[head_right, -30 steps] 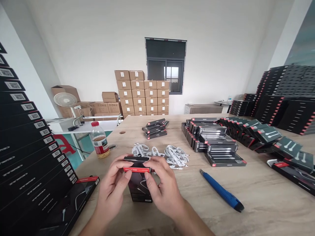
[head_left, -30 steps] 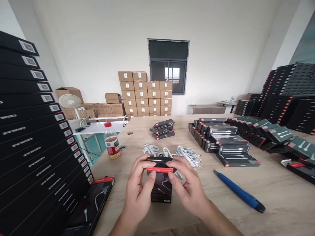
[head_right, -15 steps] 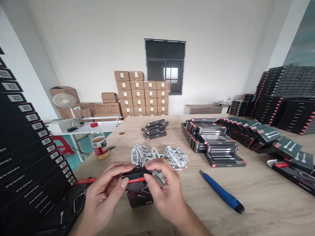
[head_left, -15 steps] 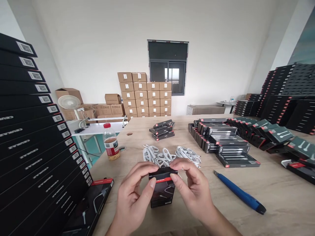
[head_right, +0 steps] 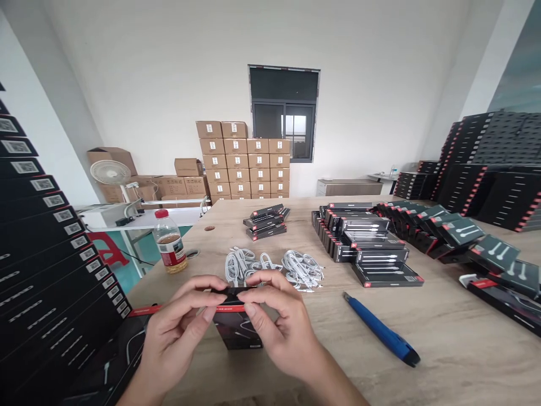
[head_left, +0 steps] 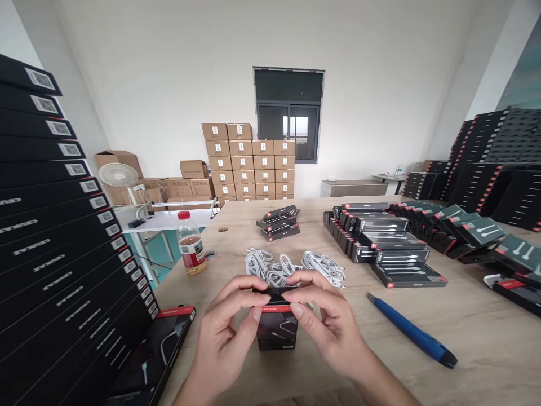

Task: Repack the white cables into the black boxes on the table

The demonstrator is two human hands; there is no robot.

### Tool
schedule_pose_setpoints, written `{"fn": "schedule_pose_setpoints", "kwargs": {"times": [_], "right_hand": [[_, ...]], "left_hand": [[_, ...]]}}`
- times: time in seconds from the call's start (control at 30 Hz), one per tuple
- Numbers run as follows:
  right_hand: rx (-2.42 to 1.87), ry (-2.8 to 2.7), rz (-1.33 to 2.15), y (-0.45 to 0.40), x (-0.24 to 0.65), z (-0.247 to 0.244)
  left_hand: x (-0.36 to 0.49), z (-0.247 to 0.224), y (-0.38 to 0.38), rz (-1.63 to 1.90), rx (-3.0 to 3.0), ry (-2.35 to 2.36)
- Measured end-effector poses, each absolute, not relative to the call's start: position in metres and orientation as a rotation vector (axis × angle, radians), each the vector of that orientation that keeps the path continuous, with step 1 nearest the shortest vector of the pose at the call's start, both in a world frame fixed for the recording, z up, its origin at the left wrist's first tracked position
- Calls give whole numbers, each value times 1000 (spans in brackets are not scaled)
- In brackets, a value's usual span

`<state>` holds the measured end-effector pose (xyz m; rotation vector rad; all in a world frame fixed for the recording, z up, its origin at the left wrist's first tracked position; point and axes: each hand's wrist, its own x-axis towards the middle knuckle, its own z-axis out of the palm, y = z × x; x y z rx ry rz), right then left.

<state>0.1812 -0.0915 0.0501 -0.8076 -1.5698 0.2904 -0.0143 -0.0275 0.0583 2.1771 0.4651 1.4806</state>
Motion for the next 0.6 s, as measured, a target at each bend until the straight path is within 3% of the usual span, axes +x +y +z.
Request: {"fn": "schedule_pose_setpoints", "kwargs": {"times": [0.37, 0.6], "right_hand": [[-942, -1654, 322, -69, 191, 31], [-869, -852, 728, -59, 190, 22]], "left_hand": [[-9, 40, -5, 1378, 1943, 535], [9, -3, 6, 1492, 1807, 908]]}}
